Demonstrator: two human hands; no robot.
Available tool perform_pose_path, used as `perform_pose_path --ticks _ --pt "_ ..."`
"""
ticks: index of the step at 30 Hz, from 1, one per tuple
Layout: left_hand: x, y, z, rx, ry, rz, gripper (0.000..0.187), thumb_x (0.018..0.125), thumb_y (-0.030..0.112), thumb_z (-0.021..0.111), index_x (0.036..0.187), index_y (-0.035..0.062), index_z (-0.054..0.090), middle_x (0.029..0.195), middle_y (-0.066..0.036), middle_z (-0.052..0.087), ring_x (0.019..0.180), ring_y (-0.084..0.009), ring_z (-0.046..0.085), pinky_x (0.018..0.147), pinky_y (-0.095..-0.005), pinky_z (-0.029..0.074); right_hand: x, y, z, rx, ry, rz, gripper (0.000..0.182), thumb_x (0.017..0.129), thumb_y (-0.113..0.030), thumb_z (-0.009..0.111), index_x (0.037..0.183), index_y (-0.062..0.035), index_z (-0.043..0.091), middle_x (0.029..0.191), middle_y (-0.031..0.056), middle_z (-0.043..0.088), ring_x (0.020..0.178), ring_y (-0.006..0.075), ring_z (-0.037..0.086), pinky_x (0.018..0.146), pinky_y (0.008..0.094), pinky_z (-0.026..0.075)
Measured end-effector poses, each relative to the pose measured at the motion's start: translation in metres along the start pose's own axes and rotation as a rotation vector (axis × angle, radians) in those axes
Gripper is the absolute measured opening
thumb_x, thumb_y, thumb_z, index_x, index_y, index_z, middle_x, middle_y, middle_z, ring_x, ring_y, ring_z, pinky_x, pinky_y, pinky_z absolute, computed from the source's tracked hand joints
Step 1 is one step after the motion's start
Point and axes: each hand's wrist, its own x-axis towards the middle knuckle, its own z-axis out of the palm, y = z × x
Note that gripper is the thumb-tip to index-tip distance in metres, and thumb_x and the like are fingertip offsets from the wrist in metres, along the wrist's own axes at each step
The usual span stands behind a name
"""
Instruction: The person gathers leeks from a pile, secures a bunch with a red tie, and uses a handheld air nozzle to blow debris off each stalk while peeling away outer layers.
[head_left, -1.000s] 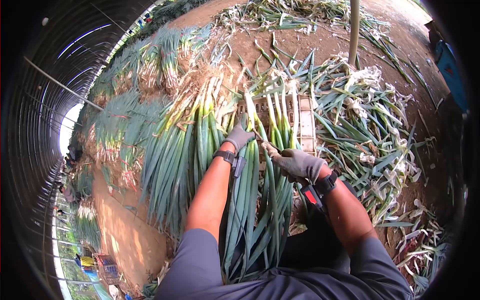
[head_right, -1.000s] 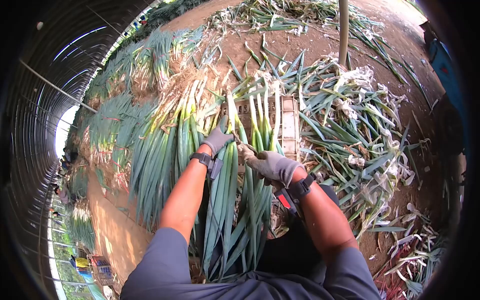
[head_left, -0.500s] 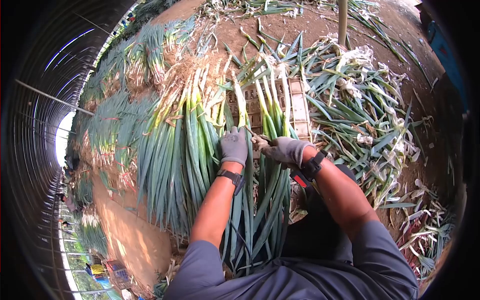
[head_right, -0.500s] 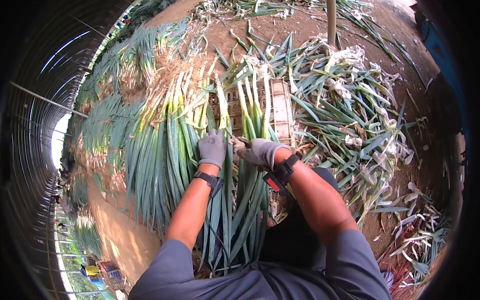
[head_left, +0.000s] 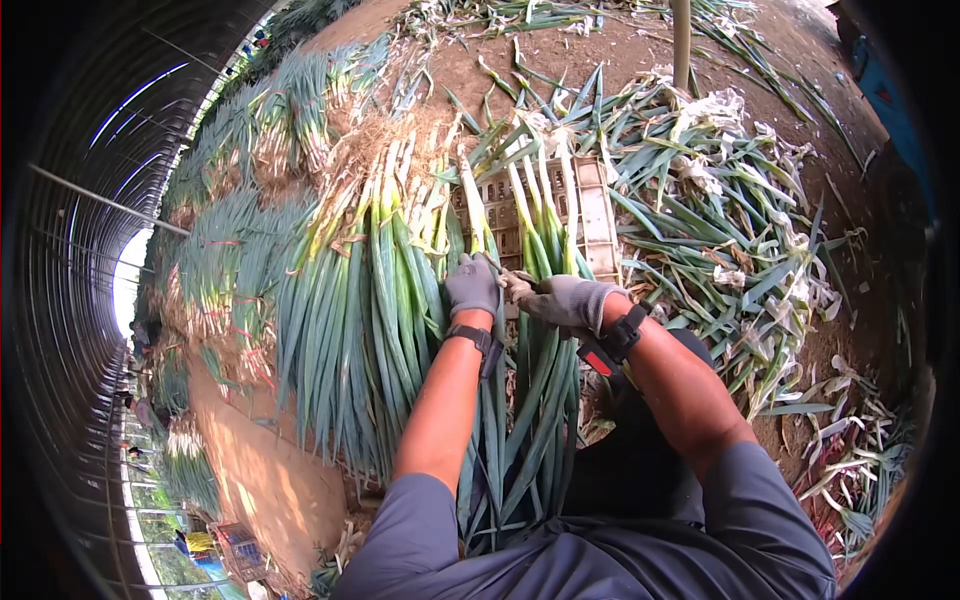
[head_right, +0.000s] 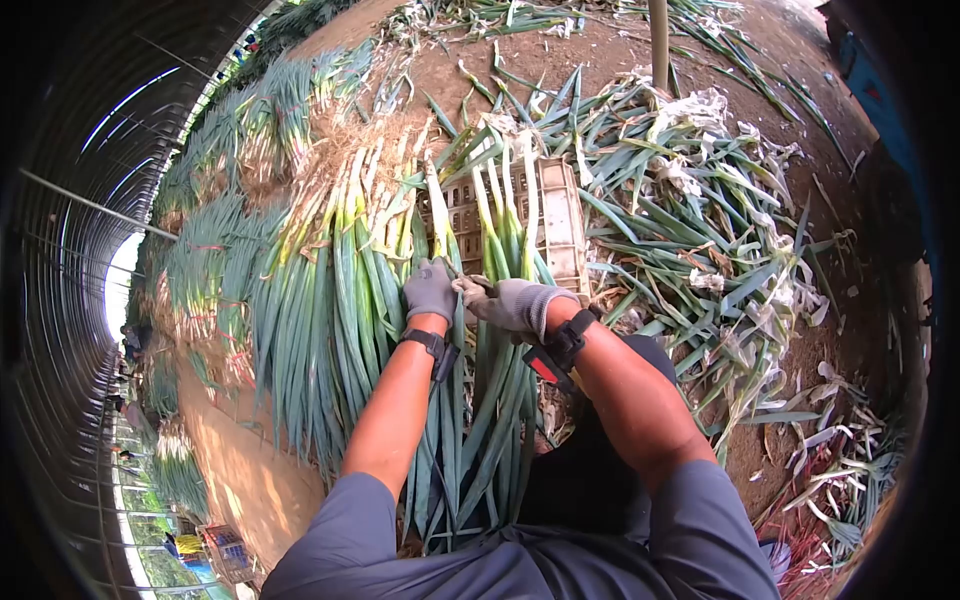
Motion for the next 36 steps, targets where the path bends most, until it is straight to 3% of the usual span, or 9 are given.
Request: perform_pose_path --ticks 3,11,12,16,20,25,27,30,36 --pt "0.006 0.001 -0.006 -0.112 -0.039 -0.091 0.028 0.085 0.028 0.068 0.105 0.0097 0.067 0.108 -0.018 0.065 0.093 -0.0368 0.07 0.08 -0.0459 0.056 0.013 0.008 0.004 0.001 0.077 -0.059 0.079 0.094 -0.072 0.042 0.089 0.003 0.067 0.058 0.0093 0.055 0.047 0.0223 0.056 0.047 0.0375 0.044" --pt "0.001 -0.007 -0.007 0.155 0.234 0.137 0.029 0.087 0.024 0.067 0.114 0.0135 0.067 0.11 -0.017 0.063 0.091 -0.0349 0.069 0.077 -0.0418 0.054 0.021 -0.001 0.007 0.02 0.131 -0.067 0.076 0.094 -0.073 0.041 0.106 -0.0029 0.069 0.056 0.0102 0.053 0.045 0.0231 0.053 0.046 0.0386 0.042" --pt "0.001 -0.008 -0.005 0.099 0.137 0.082 0.051 0.085 0.024 0.07 0.134 0.0151 0.058 0.116 -0.018 0.062 0.098 -0.0356 0.068 0.081 -0.0438 0.054 0.01 -0.008 0.006 0.027 0.132 -0.07 0.075 0.095 -0.072 0.04 0.112 -0.004 0.067 0.056 0.01 0.053 0.045 0.023 0.052 0.045 0.0387 0.042" --pt "0.015 -0.009 -0.007 -0.059 -0.149 -0.103 0.084 0.085 0.027 0.072 0.157 0.0177 0.03 0.129 -0.021 0.061 0.11 -0.0378 0.066 0.093 -0.0459 0.053 0.029 0.0 0.008 -0.047 0.063 -0.045 0.072 0.097 -0.069 0.038 0.139 -0.0125 0.052 0.057 0.0093 0.054 0.044 0.0225 0.051 0.045 0.039 0.042" --pt "0.04 -0.005 -0.012 -0.209 -0.38 -0.28 0.082 0.083 0.038 0.076 0.152 0.0154 0.038 0.13 -0.019 0.065 0.118 -0.0339 0.065 0.098 -0.0423 0.053 -0.001 -0.016 0.006 0.02 0.165 -0.128 0.073 0.097 -0.067 0.043 0.099 0.0014 0.069 0.064 0.0132 0.06 0.052 0.0243 0.059 0.051 0.0394 0.045" --pt "0.061 -0.02 -0.018 -0.48 -0.282 -0.111 0.07 0.082 0.029 0.077 0.144 0.0081 0.052 0.129 -0.024 0.064 0.118 -0.0357 0.064 0.1 -0.0407 0.05 0.029 -0.004 0.001 0.023 0.29 -0.136 0.069 0.098 -0.065 0.043 0.102 -0.0008 0.07 0.066 0.0131 0.06 0.057 0.0236 0.058 0.059 0.0388 0.048" --pt "0.057 -0.022 -0.038 -0.463 -0.277 -0.03 0.069 0.081 0.029 0.076 0.143 0.0077 0.052 0.128 -0.024 0.065 0.116 -0.0356 0.064 0.1 -0.0407 0.05 0.016 -0.009 0.004 0.112 0.38 -0.318 0.066 0.099 -0.063 0.043 0.11 -0.003 0.068 0.076 0.0167 0.064 0.069 0.029 0.062 0.069 0.0406 0.05" --pt "0.032 -0.023 -0.061 -0.51 -0.306 -0.026 0.069 0.081 0.027 0.076 0.141 0.005 0.052 0.127 -0.024 0.065 0.117 -0.0355 0.064 0.101 -0.0398 0.049 0.026 -0.007 0.0 0.071 0.34 -0.187 0.063 0.1 -0.06 0.041 0.128 -0.0076 0.063 0.095 0.024 0.07 0.094 0.0396 0.068 0.088 0.0428 0.051" --pt "-0.041 -0.031 -0.072 -0.511 -0.373 -0.014 0.07 0.081 0.026 0.074 0.143 0.0053 0.049 0.126 -0.024 0.065 0.115 -0.0361 0.064 0.102 -0.0394 0.048 -0.003 -0.023 -0.002 0.029 0.333 -0.191 0.057 0.101 -0.054 0.043 0.141 -0.014 0.051 0.095 0.0243 0.071 0.095 0.0421 0.068 0.085 0.0452 0.051"
